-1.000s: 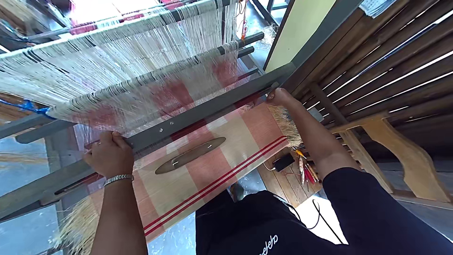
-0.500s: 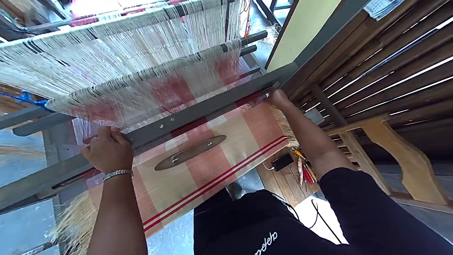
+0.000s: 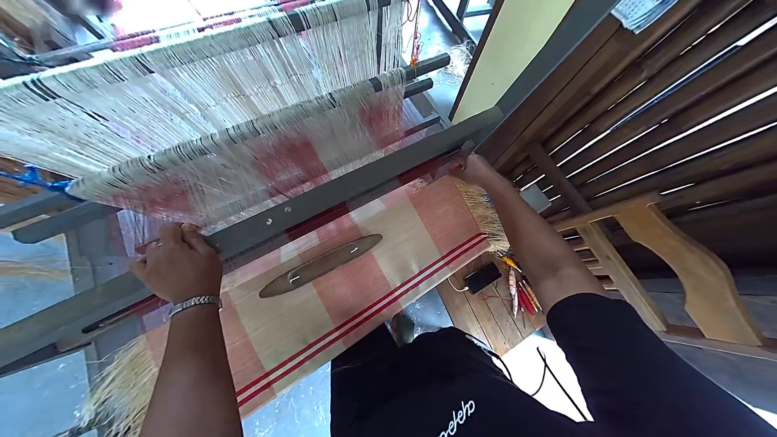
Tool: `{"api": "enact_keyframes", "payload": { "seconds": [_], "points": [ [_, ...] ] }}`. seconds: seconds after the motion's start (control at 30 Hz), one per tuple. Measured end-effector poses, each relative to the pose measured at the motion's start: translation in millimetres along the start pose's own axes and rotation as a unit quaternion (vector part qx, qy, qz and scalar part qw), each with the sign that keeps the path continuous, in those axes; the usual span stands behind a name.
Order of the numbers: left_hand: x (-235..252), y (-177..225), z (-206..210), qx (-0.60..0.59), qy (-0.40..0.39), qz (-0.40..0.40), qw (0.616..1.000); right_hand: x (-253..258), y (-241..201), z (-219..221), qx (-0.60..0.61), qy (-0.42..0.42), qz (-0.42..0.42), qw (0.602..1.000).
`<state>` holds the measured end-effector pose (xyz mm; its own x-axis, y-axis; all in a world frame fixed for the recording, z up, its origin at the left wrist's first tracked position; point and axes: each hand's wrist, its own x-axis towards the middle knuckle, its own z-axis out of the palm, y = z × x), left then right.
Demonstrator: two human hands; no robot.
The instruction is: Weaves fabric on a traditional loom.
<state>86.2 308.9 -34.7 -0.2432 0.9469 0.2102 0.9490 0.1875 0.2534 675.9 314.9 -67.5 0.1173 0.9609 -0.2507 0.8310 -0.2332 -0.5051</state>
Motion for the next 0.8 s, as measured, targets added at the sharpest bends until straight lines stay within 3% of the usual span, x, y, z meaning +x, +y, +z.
{"api": "enact_keyframes", "payload": {
  "seconds": [0.17,0.3,0.47,0.6,0.67,0.8],
  "points": [
    [-1,2,-1,0.002,-0.002,-0.004,1.000,11,0,-1,-0.063,-0.034,0.010,0.997],
    [1,1,0,0.001,-0.002,-0.004,1.000,12,-7,-1,-0.050,-0.028,0.071,0.996],
    [-1,2,-4,-0.016,-0.001,0.007,1.000,5,-4,18,0.096,0.058,0.200,0.973],
    [-1,3,-3,-0.012,0.005,0.003,1.000,1,10,43,0.268,0.092,0.286,0.915],
    [-1,3,-4,-0.014,0.008,0.001,1.000,1,8,44,0.268,0.091,0.279,0.918],
    [-2,5,-4,-0.012,0.016,0.008,1.000,2,7,20,0.149,0.063,0.144,0.976]
  ]
}}
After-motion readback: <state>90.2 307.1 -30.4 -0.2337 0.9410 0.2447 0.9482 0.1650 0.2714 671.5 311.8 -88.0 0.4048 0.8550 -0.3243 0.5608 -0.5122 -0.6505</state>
